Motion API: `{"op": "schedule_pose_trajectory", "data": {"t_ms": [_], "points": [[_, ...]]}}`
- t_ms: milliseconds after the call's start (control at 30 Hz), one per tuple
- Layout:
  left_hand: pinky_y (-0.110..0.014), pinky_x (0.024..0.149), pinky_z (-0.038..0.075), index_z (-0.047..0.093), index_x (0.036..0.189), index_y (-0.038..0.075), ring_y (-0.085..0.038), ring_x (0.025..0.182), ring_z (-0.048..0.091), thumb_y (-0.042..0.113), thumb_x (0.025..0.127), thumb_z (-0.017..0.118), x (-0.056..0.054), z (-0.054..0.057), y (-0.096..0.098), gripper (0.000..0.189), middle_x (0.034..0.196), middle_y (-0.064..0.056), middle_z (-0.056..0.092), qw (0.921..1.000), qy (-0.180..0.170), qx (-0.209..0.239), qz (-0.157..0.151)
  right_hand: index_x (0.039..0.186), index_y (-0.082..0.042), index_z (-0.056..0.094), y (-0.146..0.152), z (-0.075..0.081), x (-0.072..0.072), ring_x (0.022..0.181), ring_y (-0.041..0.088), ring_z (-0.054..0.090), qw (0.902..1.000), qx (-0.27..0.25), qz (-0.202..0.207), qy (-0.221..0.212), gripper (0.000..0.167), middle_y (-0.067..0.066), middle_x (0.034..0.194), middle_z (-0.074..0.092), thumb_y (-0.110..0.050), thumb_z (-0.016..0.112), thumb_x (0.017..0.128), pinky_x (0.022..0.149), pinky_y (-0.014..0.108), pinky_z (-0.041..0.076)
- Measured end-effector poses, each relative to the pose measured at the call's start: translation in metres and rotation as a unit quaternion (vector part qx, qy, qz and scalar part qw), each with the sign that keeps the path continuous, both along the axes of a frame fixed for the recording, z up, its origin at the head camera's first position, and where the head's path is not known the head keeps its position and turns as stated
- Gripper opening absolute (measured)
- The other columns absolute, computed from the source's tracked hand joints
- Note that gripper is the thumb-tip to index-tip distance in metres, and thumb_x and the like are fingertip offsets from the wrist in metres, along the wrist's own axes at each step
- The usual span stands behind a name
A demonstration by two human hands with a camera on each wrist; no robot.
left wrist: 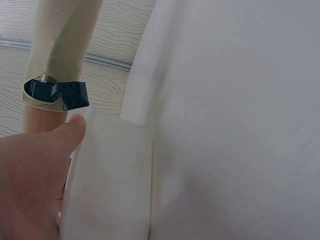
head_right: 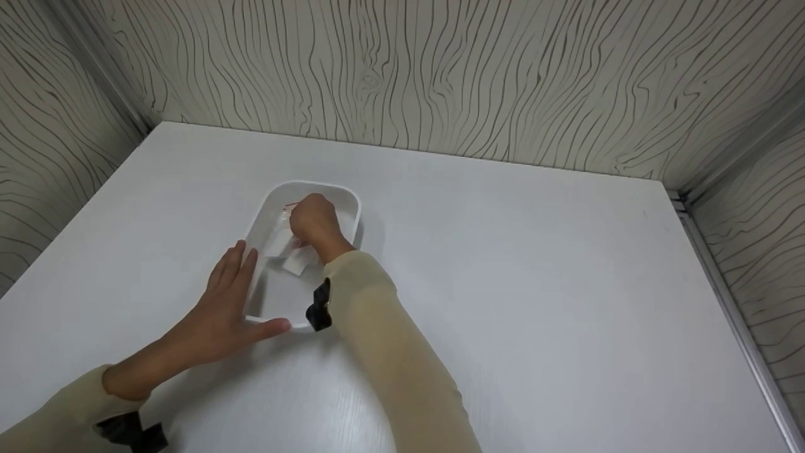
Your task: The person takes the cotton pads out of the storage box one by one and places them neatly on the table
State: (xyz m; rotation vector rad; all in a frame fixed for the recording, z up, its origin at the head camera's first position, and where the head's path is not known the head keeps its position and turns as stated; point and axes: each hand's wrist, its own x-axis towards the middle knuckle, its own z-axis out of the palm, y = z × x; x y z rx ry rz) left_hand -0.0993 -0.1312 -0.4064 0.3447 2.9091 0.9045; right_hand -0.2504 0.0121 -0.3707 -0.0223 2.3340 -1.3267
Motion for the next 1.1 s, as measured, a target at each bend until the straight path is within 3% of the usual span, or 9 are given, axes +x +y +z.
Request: {"op": "schedule_pose_trajectory", "data": {"t_ms": [300,533,767,1100], "points": [[-0.055,0.121,0.019,0.013,0.157,-0.012,-0.045,0.154,-0.005,0.070,0.081,0.071,-0.001,0.001,0.000,0.126,0.166,-0.031,-0.002,1.0000,0.002,-0.002,0.000,0.131,0.003,0.066,0.005,0.006,-0.002,0.096,0.020,0.064,1.0000,-0.002,-0.004,0.007,0.031,0.015,0.128,0.063,-0.002,0.057,0.101,0.077,0.031,0.060],[-0.057,0.119,0.024,0.015,0.158,-0.011,-0.045,0.154,-0.002,0.073,0.080,0.070,-0.004,-0.001,0.000,0.127,0.166,-0.029,0.000,1.0000,0.003,-0.004,0.004,0.128,0.000,0.068,0.015,0.011,-0.006,0.095,0.020,0.065,0.9998,0.001,-0.019,0.005,0.029,0.013,0.124,0.065,-0.003,0.060,0.100,0.076,0.029,0.060],[-0.058,0.118,0.025,0.016,0.157,-0.012,-0.046,0.154,-0.001,0.071,0.081,0.071,-0.004,-0.002,-0.001,0.126,0.166,-0.031,0.002,0.9999,0.010,0.003,-0.001,0.125,-0.003,0.069,0.027,0.019,-0.005,0.098,0.021,0.066,0.9995,-0.025,-0.021,0.002,0.027,0.012,0.122,0.066,-0.005,0.062,0.100,0.079,0.031,0.059],[-0.059,0.117,0.027,0.016,0.157,-0.012,-0.046,0.153,-0.001,0.070,0.080,0.073,-0.008,-0.003,-0.003,0.126,0.166,-0.030,0.001,1.0000,0.007,0.007,-0.001,0.120,-0.006,0.071,0.032,0.026,0.000,0.090,0.019,0.066,0.9968,-0.072,-0.033,0.000,0.023,0.010,0.113,0.068,-0.004,0.061,0.100,0.076,0.029,0.059]]}}
